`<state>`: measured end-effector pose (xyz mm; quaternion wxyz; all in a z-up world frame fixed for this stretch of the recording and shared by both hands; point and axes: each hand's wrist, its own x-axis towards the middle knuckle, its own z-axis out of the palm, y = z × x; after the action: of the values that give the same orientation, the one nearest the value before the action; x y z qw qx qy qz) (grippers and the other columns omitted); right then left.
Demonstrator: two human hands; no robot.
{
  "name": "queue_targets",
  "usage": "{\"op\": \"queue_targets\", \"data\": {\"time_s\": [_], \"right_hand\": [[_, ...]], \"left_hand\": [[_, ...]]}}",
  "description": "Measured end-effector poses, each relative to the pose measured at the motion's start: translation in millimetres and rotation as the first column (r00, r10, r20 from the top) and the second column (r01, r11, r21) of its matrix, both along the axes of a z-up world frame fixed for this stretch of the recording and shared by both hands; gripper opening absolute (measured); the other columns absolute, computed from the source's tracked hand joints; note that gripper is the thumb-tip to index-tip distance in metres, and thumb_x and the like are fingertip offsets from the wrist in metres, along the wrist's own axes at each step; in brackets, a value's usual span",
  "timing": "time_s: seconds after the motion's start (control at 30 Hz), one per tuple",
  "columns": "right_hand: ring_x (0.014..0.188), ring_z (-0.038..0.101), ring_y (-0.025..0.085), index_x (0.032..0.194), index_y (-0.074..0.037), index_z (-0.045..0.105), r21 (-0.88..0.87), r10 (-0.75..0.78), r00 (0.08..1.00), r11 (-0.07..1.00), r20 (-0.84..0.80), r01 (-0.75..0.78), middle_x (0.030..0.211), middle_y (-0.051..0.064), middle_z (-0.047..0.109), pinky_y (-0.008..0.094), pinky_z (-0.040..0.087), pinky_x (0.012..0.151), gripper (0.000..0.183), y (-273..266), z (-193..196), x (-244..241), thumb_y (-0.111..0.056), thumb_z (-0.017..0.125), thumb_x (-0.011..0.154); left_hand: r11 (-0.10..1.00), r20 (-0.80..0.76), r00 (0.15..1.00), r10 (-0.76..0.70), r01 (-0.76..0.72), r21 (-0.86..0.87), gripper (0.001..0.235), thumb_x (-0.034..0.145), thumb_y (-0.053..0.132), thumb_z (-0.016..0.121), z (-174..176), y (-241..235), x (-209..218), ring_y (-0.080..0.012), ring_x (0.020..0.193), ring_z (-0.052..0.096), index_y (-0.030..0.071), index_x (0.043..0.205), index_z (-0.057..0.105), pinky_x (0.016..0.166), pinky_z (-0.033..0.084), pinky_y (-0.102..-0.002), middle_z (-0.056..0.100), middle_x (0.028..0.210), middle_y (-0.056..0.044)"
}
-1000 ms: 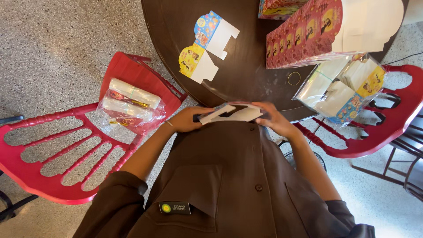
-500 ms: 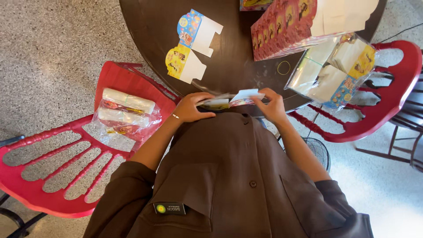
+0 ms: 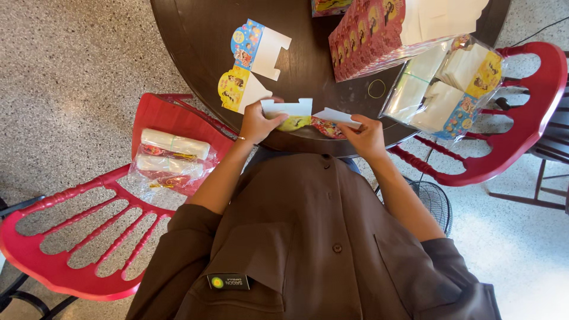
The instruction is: The person assembles flat-packed paper boxes by folding and tucking flaps into slots. They repeatedly pick up a flat box, fold the sides, and secure the structure, then place the finished box on a stack. The person also handles plastic-wrapped packages of boxes and rubber bands on the table.
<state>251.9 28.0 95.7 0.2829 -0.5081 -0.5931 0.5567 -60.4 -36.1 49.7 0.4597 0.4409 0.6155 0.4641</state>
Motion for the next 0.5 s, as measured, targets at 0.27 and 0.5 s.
{"op": "queue_targets", "data": {"time_s": [0.27,0.5], "right_hand": [[0.118,0.068,0.018,0.126,0.001,0.067,0.158,0.242,0.970,0.959,-0.029,-0.234,0.128,0.013,0.069,0.033,0.054,0.103,0.031,-11.1,22.7,4.3,-0.008,0.072,0.097],[0.086,0.067,0.019,0.135,-0.004,0.046,0.166,0.110,0.981,0.977,0.160,-0.137,0.127,0.012,0.055,0.033,0.056,0.073,0.067,12.6,39.1,-44.6,-0.009,0.082,0.078]], "left_hand": [[0.978,-0.074,0.997,0.035,-0.019,0.209,0.094,0.089,0.022,0.085,21.2,-4.5,26.6,-0.0328,0.153,0.037,0.006,0.160,0.026,0.126,0.029,-0.043,0.039,0.162,-0.020],[0.969,-0.269,0.959,0.086,-0.018,0.245,0.080,0.083,-0.009,0.060,32.7,-0.2,41.8,-0.0387,0.153,0.041,0.006,0.158,0.036,0.127,0.034,-0.042,0.042,0.162,-0.018]]}}
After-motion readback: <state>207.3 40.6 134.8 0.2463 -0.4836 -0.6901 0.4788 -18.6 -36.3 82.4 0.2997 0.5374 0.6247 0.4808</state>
